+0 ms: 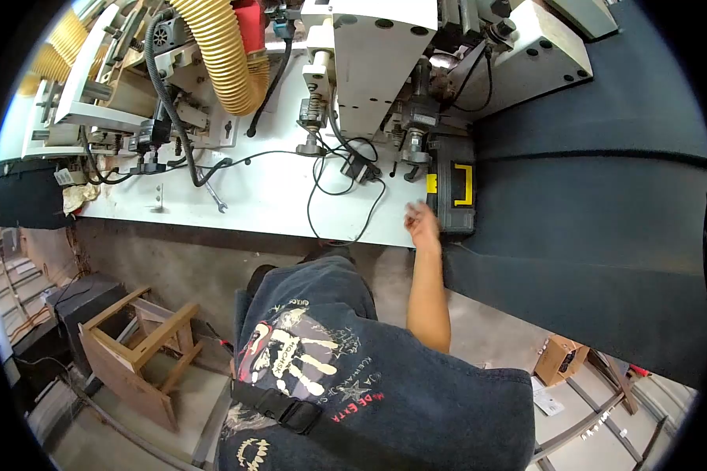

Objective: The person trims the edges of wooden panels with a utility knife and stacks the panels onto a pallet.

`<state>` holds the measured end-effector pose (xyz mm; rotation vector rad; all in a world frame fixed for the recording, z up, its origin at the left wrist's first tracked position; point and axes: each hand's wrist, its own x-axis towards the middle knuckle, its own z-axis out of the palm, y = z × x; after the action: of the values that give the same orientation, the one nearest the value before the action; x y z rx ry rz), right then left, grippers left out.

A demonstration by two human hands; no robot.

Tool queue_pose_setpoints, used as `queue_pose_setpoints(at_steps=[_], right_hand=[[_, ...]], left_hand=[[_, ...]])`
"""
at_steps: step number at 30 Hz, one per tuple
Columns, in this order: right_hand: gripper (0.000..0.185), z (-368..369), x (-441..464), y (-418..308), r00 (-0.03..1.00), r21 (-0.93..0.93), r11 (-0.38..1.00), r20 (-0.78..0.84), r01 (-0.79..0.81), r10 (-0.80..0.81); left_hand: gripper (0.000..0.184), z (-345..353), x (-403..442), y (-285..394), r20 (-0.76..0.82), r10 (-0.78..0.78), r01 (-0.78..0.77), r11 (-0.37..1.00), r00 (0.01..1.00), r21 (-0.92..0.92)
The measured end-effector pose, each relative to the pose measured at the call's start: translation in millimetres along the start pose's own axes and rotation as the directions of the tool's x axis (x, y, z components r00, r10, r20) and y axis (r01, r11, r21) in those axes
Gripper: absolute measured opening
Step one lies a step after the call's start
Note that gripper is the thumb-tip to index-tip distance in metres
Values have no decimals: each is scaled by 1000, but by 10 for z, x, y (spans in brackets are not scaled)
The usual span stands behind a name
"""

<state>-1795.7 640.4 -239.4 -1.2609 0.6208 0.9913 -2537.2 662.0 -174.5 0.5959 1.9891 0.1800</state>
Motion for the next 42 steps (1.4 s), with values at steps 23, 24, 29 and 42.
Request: queue_pose_setpoints(at_steps=[23, 24, 29, 42], right_hand=[[34, -374, 1374, -501, 614, -940, 338, -242, 44, -751], [37, -398, 1322, -487, 691, -949, 314, -250, -34, -679], [43, -346, 1183, -639, 834, -989, 62, -149, -138, -532], [35, -437, 705, -381, 823, -911, 240, 159, 336, -546]], left_hand=[[67, -169, -371, 29, -7, -113, 113, 993, 994, -27], [67, -172, -404, -34, -12, -119, 118, 992, 993, -39], [67, -179, -655, -589, -49, -150, 146, 986, 988, -77], [72, 325, -974, -1510, -161, -174, 175, 985, 972, -8]])
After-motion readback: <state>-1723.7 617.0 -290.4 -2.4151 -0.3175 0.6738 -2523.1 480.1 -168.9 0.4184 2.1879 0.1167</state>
